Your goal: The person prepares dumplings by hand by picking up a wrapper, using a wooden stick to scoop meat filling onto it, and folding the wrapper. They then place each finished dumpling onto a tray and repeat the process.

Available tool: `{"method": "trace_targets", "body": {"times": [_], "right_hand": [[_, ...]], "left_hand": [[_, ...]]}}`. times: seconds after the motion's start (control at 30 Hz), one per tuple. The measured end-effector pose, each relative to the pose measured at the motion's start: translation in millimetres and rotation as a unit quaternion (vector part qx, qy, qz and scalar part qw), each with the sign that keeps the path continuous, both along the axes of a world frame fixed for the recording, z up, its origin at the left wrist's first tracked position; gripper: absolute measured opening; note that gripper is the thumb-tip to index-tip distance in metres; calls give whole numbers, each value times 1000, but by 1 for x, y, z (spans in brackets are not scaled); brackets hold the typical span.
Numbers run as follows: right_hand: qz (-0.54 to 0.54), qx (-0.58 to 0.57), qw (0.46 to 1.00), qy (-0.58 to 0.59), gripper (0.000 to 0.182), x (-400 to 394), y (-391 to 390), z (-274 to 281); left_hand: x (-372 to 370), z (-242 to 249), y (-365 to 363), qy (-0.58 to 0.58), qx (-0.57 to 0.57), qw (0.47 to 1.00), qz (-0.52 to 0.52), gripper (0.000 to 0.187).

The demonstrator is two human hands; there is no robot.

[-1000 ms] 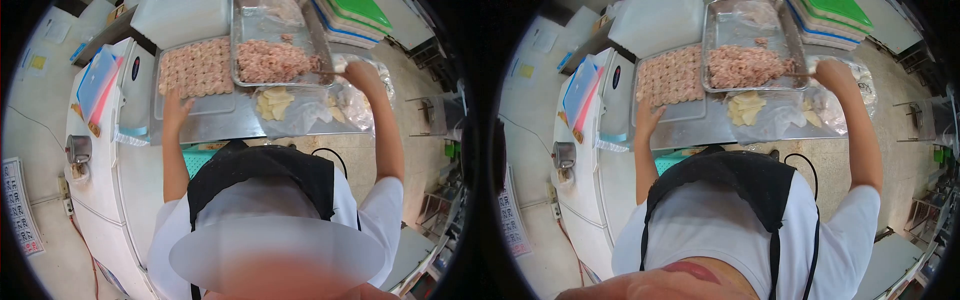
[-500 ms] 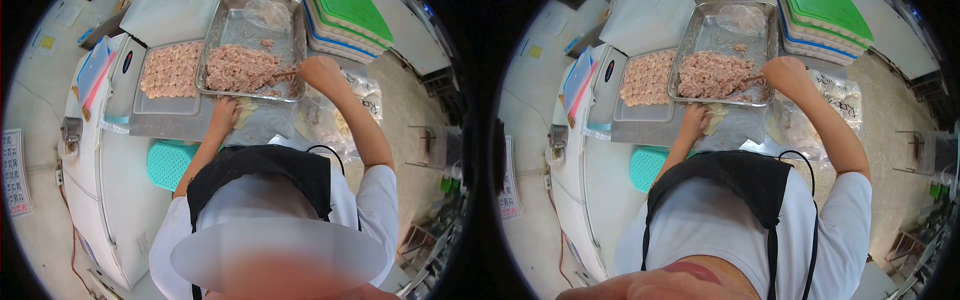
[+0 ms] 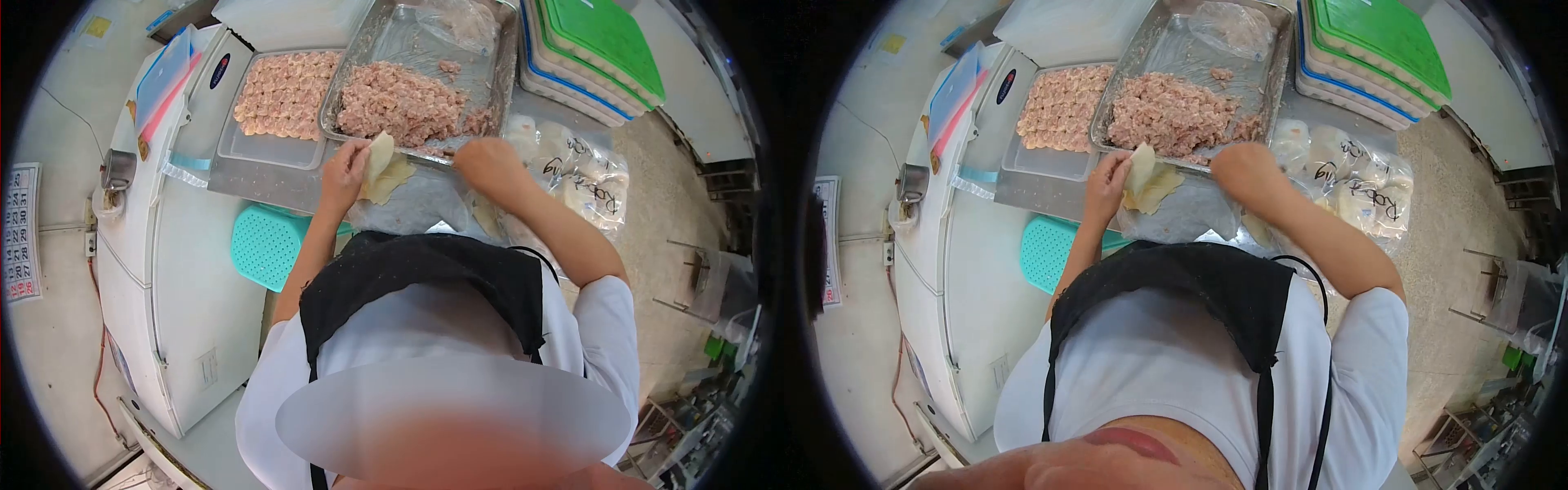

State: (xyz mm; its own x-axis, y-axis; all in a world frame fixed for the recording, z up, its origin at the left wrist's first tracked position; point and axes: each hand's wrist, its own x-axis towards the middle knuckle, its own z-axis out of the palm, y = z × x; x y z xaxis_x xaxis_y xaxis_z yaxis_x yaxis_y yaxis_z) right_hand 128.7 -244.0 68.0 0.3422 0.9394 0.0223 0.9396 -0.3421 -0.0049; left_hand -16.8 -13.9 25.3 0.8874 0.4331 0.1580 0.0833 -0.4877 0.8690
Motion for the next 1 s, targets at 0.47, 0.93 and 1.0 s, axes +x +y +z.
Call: {"method": "trace_targets", "body": {"times": [0.47, 0.93, 1.0], "right_hand": [[-132, -52, 990, -2, 14, -33, 42, 5], [-245, 86, 866, 428, 37, -4, 46, 9], [-257, 224, 773, 535, 38, -1, 39, 17]], "left_hand": [[-14, -19, 48, -15, -176, 981, -76, 24], [27, 22, 102, -29, -614, 785, -71, 27], [41, 21, 89, -43, -490, 867, -77, 31]]}}
